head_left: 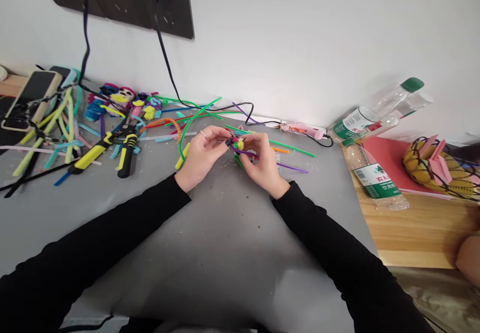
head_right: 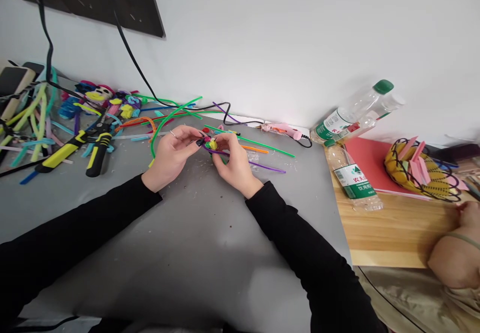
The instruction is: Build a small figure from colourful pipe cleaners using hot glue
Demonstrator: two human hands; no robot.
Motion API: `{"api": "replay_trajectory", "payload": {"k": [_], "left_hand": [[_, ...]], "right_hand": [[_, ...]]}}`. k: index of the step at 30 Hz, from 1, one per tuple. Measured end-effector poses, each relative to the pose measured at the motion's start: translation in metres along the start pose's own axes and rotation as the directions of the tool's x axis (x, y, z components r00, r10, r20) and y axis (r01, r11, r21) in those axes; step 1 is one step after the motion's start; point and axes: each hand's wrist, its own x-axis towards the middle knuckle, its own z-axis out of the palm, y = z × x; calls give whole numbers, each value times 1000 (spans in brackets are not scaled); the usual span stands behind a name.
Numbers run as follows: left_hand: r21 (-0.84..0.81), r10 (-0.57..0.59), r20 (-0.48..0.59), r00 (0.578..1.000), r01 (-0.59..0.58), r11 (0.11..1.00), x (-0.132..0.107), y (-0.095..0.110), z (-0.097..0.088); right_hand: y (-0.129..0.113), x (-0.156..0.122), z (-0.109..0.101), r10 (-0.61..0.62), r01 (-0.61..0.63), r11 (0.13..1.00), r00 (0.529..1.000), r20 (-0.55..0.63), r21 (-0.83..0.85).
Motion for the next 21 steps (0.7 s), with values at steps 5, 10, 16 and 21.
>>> {"api": "replay_trajectory", "payload": {"k": [5,10,16,21], "left_hand": [[-15,-1,-5,1000,1,1000,1,-3,-1],[-64,-17,-26,1000,16,998,1,-2,0],[-45,-26,-2,1000,26,999,0,-1,2],[-18,-14,-12,1000,13,1000,0,0,1]], "right_hand": [[-1,3,0,12,-14,991,1000,18,130],[-8,5,-2,6,-17,980,998,59,197],[-3,3,-1,55,-58,978,998,22,202],[-2,3,-2,6,-9,991,1000,25,134]]}}
